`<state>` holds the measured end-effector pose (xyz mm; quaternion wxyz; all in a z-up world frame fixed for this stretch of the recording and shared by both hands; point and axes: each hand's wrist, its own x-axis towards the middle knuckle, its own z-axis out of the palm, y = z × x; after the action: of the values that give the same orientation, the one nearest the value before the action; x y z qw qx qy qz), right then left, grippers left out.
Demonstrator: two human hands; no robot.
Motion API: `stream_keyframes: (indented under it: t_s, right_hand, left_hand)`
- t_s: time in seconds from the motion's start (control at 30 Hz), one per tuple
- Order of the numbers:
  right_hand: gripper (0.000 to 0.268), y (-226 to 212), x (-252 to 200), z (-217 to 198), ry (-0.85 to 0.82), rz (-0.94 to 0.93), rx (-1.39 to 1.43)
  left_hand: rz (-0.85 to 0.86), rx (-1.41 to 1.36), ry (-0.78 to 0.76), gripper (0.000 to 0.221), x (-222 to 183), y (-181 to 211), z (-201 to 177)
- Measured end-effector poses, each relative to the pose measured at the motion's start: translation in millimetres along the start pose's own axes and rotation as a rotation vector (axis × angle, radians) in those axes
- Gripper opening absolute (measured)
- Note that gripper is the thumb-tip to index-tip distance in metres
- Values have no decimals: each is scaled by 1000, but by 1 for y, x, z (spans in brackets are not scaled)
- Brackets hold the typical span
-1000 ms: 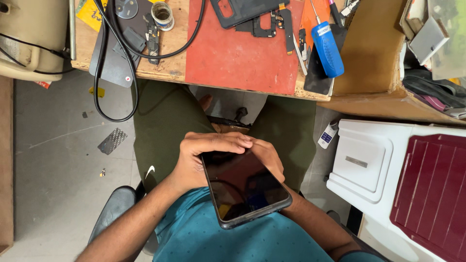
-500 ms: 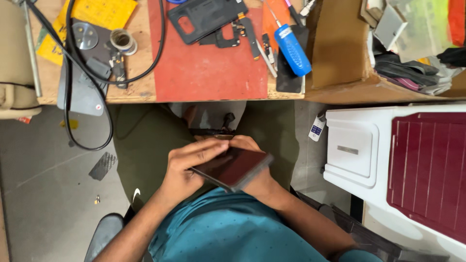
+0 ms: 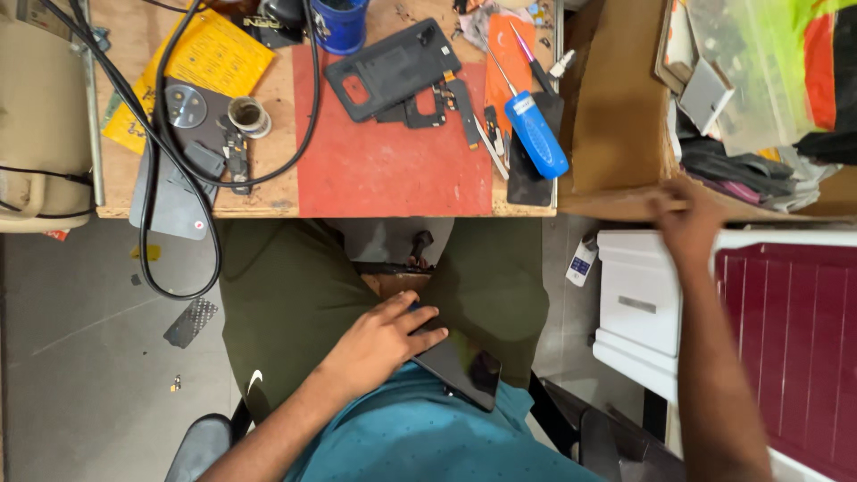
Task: The person uses a blue electric screwdriver to remove screws from the internal frame of a disassembled smartphone. They then use their hands to detach a small circuit board and place it on the workbench. Finally, they use tweezers to pick up the circuit board and clean it with a white wipe.
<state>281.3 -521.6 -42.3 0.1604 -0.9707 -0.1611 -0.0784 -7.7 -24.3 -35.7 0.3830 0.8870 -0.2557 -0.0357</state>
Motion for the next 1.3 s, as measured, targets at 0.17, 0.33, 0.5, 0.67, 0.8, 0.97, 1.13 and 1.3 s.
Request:
stream_keyframes:
  t_s: [0.17,0.33,0.5,0.67,0.8,0.97,1.13,1.3]
  right_hand:
    - [26,88,77,-25,192,394,136]
    - [12,90,126,-20,14,425,-236]
    - [21,8,155,11,333,-95,-225]
    - [21,-221,145,34,267,-409,123]
    - [22,-415,109,63,-25,-503,527]
    - [33,-581,107,117,-277,-753,591]
    - [51,-664,109,171,-274,-947,449]
    - [42,-709,118,216,44,-728,-94]
  left_hand:
    - [-13,35,6,45,5,-7,7]
    - [-113,-58,-54,44,8,-17,10]
    - [-154,-124,-88,43,12,-24,4]
    - [-168,-204,-85,39,10,-30,1]
    - [-172,-240,-68,34,6,-41,-3]
    - [-182,-279,-87,26,1,-47,-6]
    - [-189,-288,-25,29,-9,-49,1]
    - [-106,-290,103,31,-19,-68,22]
